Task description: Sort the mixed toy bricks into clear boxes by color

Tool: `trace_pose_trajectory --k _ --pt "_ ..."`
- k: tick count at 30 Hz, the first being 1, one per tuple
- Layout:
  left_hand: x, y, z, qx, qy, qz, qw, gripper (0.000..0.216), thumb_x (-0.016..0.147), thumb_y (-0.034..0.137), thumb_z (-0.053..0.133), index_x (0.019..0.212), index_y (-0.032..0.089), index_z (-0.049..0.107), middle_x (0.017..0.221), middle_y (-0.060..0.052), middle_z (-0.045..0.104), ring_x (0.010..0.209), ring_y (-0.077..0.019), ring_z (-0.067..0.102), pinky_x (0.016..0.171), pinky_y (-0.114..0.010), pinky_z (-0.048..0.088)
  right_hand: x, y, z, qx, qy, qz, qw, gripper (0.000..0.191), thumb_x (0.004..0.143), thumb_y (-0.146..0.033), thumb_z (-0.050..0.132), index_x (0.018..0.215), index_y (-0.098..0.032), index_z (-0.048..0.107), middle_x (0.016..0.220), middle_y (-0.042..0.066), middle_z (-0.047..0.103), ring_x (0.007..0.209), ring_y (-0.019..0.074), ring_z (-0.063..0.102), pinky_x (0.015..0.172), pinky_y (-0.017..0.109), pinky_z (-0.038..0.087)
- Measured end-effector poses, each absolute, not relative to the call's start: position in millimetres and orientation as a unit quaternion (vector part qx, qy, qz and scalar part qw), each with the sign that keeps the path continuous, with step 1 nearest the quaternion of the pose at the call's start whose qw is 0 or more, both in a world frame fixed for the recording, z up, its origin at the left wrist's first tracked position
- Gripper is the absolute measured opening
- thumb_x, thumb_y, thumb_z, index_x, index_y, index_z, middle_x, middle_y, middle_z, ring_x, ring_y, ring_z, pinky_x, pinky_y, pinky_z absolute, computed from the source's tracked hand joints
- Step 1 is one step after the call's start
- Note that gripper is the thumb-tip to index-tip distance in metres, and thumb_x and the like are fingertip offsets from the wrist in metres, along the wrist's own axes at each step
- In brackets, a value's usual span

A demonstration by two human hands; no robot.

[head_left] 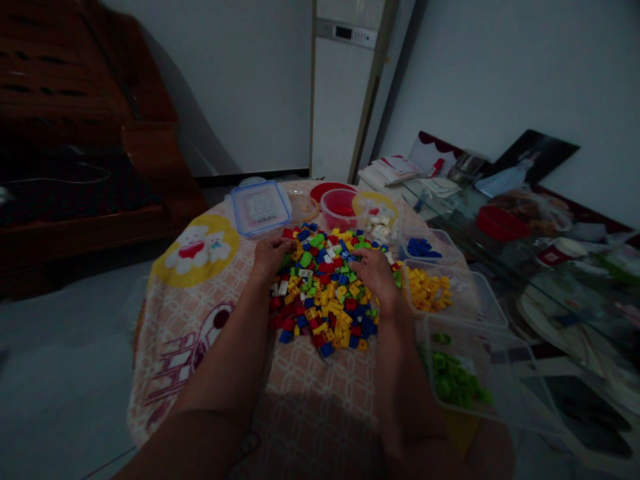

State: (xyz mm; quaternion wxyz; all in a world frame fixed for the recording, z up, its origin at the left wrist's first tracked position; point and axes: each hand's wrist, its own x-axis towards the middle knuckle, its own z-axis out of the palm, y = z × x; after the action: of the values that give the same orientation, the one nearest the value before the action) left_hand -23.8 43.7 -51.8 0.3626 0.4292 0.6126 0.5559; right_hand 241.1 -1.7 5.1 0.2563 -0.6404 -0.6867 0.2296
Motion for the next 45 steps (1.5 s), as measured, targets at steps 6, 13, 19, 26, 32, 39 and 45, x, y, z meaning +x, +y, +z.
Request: trace_pose_trajectory --k 6,13,19,26,32,39,45 --pt "-23.2 42.8 -50.7 0.42 0.614 0.559 0.367 0.014 0.067 0.018 0.066 0.071 0.017 0.08 0.072 -0.003 0.078 0.071 -0.0177 0.071 0.074 -0.027 0.058 237.6 -4.7 12.6 -0.646 -0.698 0.209 0.227 0.039 0.085 -0.025 0.071 0.122 -0.017 0.079 0.087 0.004 0.077 0.088 0.0211 0.071 0.087 0.032 0.053" --pt "-22.6 40.2 -48.7 0.427 0.617 0.553 0.362 0.015 0.069 0.019 0.067 0.074 0.016 0.081 0.076 -0.004 0.079 0.077 -0.0198 0.073 0.078 -0.029 0.059 237.3 -3.5 8.9 -0.649 -0.687 0.207 0.252 0.034 0.084 -0.025 0.07 0.115 -0.017 0.081 0.089 0.005 0.078 0.089 0.0215 0.072 0.089 0.032 0.054" --pt "-24.1 43.1 -50.1 0.431 0.62 0.548 0.361 0.014 0.069 0.02 0.068 0.073 0.016 0.08 0.074 -0.004 0.078 0.077 -0.0198 0.073 0.078 -0.03 0.059 244.9 2.3 -1.9 -0.633 -0.546 0.301 0.459 0.03 0.079 -0.028 0.069 0.105 -0.015 0.078 0.067 -0.001 0.069 0.058 0.016 0.066 0.054 0.025 0.054" --pt "-26.6 48.8 -60.3 0.426 0.615 0.557 0.361 0.016 0.067 0.021 0.067 0.074 0.016 0.081 0.073 -0.003 0.078 0.072 -0.0183 0.072 0.075 -0.028 0.058 270.7 14.9 -6.1 -0.55 -0.303 0.276 0.728 0.055 0.074 -0.03 0.07 0.126 -0.013 0.064 0.076 -0.001 0.069 0.067 0.018 0.072 0.059 0.028 0.063" --pt "-26.3 48.1 -58.0 0.429 0.614 0.559 0.356 0.015 0.065 0.021 0.067 0.07 0.017 0.081 0.072 -0.003 0.078 0.071 -0.0186 0.072 0.073 -0.028 0.059 284.0 14.7 -2.7 -0.563 -0.281 0.22 0.746 0.066 0.076 -0.03 0.067 0.14 -0.015 0.057 0.095 0.005 0.074 0.078 0.0189 0.074 0.064 0.031 0.065" --pt "-24.3 44.3 -53.8 0.428 0.609 0.561 0.362 0.016 0.067 0.02 0.067 0.073 0.016 0.081 0.073 -0.004 0.079 0.072 -0.0182 0.072 0.075 -0.027 0.058 264.6 2.8 7.6 -0.602 -0.412 0.334 0.597 0.024 0.072 -0.029 0.064 0.089 -0.014 0.072 0.06 -0.002 0.067 0.046 0.0141 0.061 0.041 0.022 0.048" --pt "-24.0 43.2 -54.4 0.428 0.611 0.562 0.357 0.018 0.067 0.02 0.066 0.075 0.016 0.082 0.073 -0.004 0.078 0.072 -0.0184 0.072 0.075 -0.028 0.058 261.0 -4.6 11.1 -0.638 -0.494 0.363 0.466 0.016 0.077 -0.027 0.062 0.084 -0.016 0.072 0.055 -0.004 0.063 0.041 0.0125 0.057 0.04 0.021 0.043"
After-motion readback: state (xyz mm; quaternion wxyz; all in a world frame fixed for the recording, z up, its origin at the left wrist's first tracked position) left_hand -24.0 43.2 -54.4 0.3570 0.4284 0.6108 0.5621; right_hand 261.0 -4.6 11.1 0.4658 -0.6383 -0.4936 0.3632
